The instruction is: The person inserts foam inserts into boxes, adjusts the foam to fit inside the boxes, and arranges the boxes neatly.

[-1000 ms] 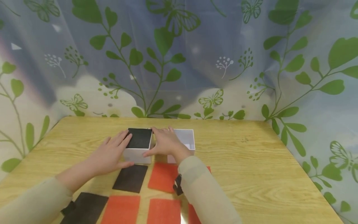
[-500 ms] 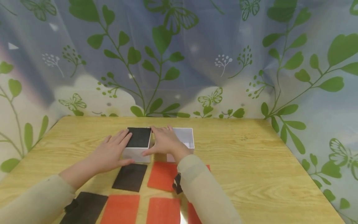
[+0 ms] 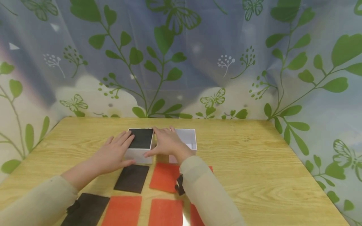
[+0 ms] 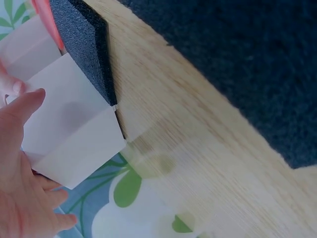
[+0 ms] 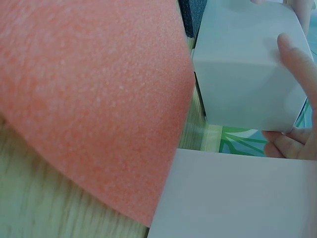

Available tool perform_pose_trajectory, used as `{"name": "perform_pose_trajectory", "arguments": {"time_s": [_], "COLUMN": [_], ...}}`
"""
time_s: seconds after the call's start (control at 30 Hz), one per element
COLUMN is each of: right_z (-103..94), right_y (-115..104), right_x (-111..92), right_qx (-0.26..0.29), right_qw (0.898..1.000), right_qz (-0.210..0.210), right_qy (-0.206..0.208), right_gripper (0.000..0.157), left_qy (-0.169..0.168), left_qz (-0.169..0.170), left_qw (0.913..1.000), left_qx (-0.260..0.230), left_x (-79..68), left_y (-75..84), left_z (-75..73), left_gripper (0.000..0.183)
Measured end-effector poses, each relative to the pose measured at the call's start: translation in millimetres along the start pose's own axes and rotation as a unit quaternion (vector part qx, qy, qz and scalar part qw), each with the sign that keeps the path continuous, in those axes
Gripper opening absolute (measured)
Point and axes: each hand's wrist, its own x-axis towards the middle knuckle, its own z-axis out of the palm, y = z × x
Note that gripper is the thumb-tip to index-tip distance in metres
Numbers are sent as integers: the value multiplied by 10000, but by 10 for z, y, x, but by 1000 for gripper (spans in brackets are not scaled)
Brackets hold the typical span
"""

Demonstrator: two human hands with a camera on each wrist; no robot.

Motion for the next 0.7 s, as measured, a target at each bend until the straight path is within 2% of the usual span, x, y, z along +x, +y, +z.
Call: {"name": "perform_pose_trajectory", "arguments": {"time_s": [0.2, 0.5, 0.7], "right_z": [-14, -10, 0], "right_y": [-4, 8, 5], "right_x": [-15, -26, -11], "right_qx": [-31, -69, -74], "right_qw": [10000, 10000, 10000], "right_qz": [18, 3, -14], "right_qy": [-8, 44, 57], "right_gripper": [110, 108, 110], "left_qy": [16, 95, 118], "left_qz": [44, 283, 317], "left_qw": [10000, 9994, 9990], "left_qx": [14, -148, -305], "left_x": [31, 252, 296], "left_y": [24, 150, 146], "left_z": [-9, 5, 53], "left_gripper": [89, 87, 85]}}
